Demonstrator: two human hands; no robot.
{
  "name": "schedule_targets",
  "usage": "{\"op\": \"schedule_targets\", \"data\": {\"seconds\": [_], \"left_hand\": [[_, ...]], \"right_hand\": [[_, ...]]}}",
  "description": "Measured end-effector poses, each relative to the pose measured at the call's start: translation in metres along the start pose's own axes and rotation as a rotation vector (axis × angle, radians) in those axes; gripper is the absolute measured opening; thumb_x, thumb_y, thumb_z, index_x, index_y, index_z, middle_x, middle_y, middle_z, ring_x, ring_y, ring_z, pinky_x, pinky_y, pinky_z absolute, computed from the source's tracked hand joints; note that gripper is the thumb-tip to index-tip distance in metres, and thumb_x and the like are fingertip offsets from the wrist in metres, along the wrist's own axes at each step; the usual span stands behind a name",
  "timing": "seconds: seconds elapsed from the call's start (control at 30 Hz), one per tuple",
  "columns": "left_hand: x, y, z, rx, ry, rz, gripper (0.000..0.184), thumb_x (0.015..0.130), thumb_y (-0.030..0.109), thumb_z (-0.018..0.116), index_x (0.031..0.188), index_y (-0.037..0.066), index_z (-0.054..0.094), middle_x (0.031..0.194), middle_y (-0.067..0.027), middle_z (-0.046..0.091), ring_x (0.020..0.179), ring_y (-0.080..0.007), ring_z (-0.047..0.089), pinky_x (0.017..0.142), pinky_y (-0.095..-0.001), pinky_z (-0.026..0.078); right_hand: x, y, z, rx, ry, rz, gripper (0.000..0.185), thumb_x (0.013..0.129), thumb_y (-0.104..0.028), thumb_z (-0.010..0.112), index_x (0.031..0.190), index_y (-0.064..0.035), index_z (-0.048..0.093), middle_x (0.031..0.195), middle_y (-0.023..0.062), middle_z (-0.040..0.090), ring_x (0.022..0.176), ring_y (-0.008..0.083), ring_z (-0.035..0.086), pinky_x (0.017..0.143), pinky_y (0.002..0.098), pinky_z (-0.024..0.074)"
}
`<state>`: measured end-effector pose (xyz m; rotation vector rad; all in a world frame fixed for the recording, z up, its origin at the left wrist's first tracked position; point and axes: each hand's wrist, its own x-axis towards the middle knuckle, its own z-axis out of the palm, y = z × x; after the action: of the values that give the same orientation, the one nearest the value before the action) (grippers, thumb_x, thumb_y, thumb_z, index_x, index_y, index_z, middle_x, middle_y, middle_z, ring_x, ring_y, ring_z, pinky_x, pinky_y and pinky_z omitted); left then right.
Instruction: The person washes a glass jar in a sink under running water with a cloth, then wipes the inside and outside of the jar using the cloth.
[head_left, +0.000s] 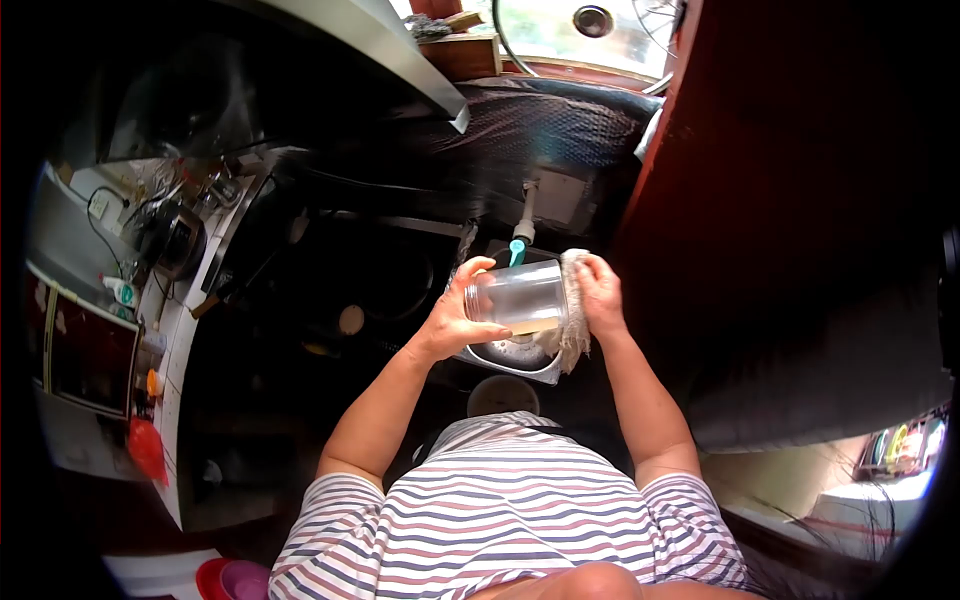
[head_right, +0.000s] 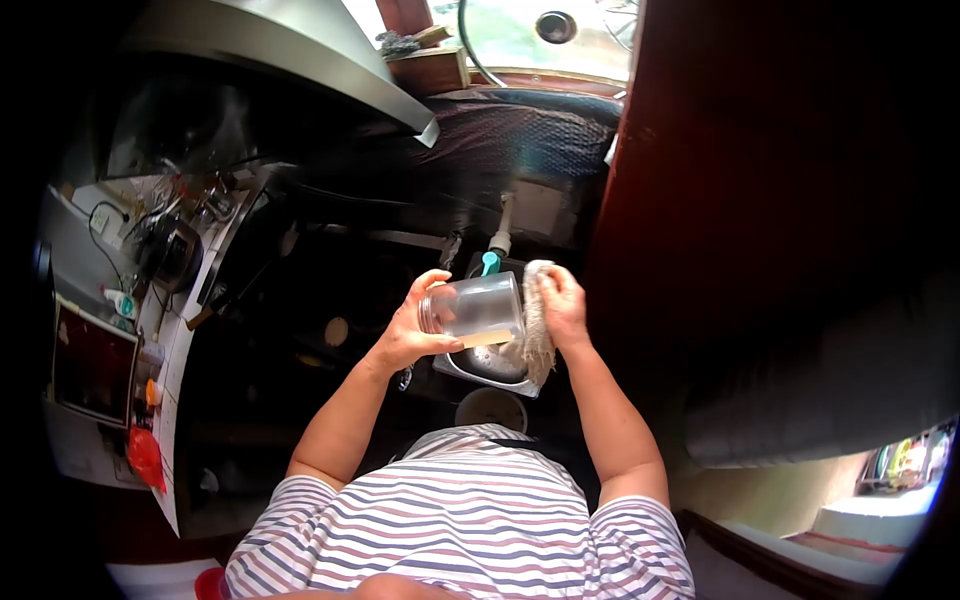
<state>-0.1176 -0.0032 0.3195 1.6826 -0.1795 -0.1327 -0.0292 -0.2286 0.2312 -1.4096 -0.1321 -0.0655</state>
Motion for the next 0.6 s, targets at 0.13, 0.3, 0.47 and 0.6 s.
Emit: {"op": "schedule_targets", "data": {"seconds": [0.13, 0.3, 0.47, 0.6], "left_hand": [[0.002, 0.001, -0.006, 0.471, 0.117, 0.029, 0.094, 0.055, 0.026, 0.084, 0.133, 0.013, 0.033, 0.118, -0.0128, 0.048, 0.103, -0.0254, 0.054, 0.090, -0.0376, 0.045], [0.018, -0.007, 0.026, 0.726, 0.261, 0.055, 0.091, 0.055, 0.037, 0.082, 0.130, 0.012, 0.037, 0.117, -0.0144, 0.051, 0.109, -0.0317, 0.052, 0.090, -0.0410, 0.045], [0.012, -0.002, 0.035, 0.746, 0.238, 0.181, 0.079, 0.054, 0.028, 0.083, 0.121, 0.007, 0.046, 0.116, -0.0121, 0.051, 0.106, -0.0284, 0.052, 0.091, -0.0360, 0.044], [0.004, -0.006, 0.025, 0.865, 0.174, 0.345, 0.078, 0.055, 0.024, 0.083, 0.121, 0.009, 0.046, 0.116, -0.0099, 0.050, 0.104, -0.0239, 0.052, 0.084, -0.0349, 0.046]], "right_hand": [[-0.005, -0.045, -0.011, 0.236, 0.007, -0.076, 0.018, 0.094, -0.012, 0.052, 0.108, -0.0015, 0.056, 0.084, 0.0009, 0.060, 0.076, 0.0056, 0.056, 0.066, 0.0189, 0.0470], [-0.027, -0.089, 0.051, -0.525, -0.218, -0.802, 0.021, 0.080, -0.008, 0.060, 0.100, -0.0069, 0.059, 0.097, 0.0095, 0.060, 0.087, 0.0257, 0.059, 0.079, 0.0379, 0.0446], [-0.021, -0.052, 0.052, -0.710, -0.005, -0.613, 0.022, 0.081, -0.014, 0.057, 0.102, -0.0080, 0.062, 0.098, 0.0117, 0.062, 0.085, 0.0295, 0.059, 0.079, 0.0401, 0.0449], [0.001, 0.001, 0.007, 0.157, -0.266, 0.356, 0.028, 0.094, -0.025, 0.047, 0.106, -0.0029, 0.060, 0.099, 0.0066, 0.063, 0.088, 0.0150, 0.061, 0.077, 0.0295, 0.0507]]}}
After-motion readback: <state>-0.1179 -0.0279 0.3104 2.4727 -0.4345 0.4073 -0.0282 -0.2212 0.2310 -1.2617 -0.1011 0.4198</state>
